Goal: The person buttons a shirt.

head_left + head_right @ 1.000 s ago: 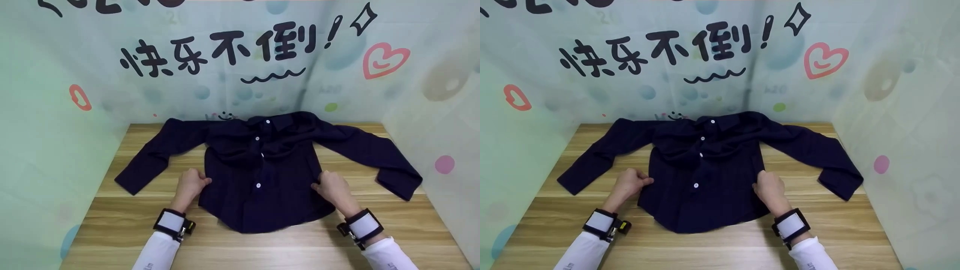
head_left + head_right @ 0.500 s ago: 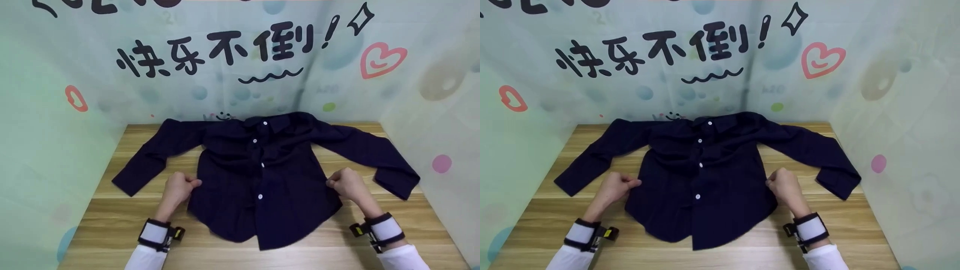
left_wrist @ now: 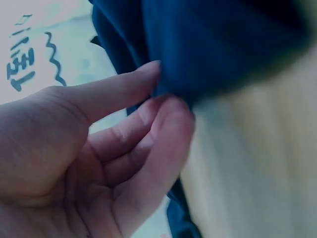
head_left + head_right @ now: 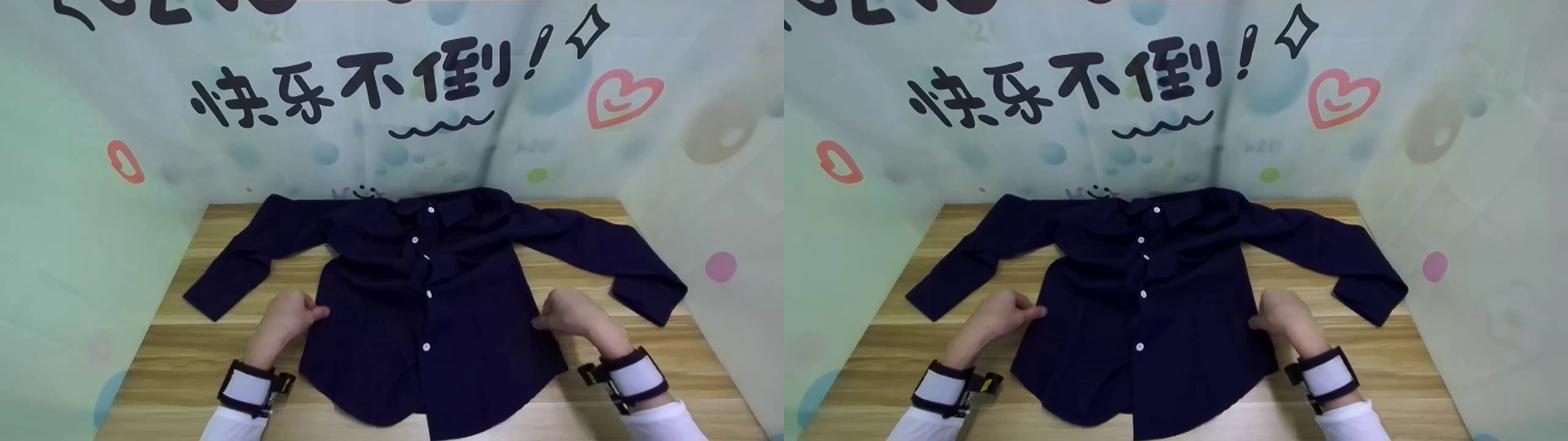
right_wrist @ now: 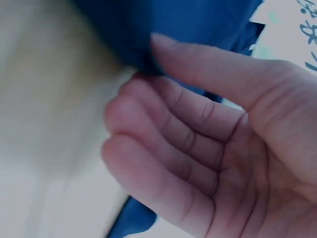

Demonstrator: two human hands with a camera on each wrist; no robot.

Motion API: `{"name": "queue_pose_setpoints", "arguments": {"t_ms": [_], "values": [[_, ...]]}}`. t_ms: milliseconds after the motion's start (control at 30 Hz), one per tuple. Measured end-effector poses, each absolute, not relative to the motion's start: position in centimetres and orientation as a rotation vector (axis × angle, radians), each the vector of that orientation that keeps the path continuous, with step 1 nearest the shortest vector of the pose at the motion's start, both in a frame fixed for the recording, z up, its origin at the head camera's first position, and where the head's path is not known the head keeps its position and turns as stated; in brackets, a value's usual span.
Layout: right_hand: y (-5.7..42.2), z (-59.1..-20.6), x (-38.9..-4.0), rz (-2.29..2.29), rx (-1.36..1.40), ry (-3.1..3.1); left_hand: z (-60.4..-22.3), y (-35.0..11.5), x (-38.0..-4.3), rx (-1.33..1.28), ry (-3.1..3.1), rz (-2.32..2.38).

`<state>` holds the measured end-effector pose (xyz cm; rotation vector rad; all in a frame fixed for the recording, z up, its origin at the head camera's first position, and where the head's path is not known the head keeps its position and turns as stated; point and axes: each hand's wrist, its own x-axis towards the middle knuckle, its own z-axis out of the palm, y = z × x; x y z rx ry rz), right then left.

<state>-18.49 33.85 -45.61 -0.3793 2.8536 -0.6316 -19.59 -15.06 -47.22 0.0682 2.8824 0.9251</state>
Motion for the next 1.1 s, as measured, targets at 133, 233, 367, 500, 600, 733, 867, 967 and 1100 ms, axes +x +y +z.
{"name": "queue_pose_setpoints", "arguments": {"t_ms": [133,233,367,500,600,733,867,967,1100], "values": [[30.3,-43.8,-20.3,-0.637,-0.537,3.051,-46.4,-12.2,-19.9,0.447,3.164,0.948],[27.2,-43.0,-22.4,-0.733,-0.761,3.16,-45.5,-9.0,-19.7,0.905,3.254,0.923],[23.5,-42.6,-25.5,-0.866,-0.936,3.128,-44.6,-4.7,-19.0,1.436,3.148,0.621],[20.9,-43.1,-28.5,-0.79,-0.961,3.0,-45.0,-1.5,-18.4,1.59,2.938,0.159],[19.7,-44.0,-30.5,-0.647,-0.925,2.882,-46.2,-0.4,-18.4,1.494,2.83,-0.055],[19.2,-45.4,-32.4,-0.494,-0.819,2.742,-48.2,-0.3,-18.6,1.361,2.75,-0.092],[19.1,-46.9,-34.0,-0.405,-0.693,2.675,-49.2,-0.5,-18.3,1.362,2.686,-0.003],[19.0,-47.5,-35.2,-0.372,-0.6,2.673,-49.3,-0.4,-17.7,1.406,2.658,0.023],[18.6,-48.1,-36.5,-0.347,-0.546,2.714,-49.4,-0.1,-16.4,1.481,2.629,0.082]]}}
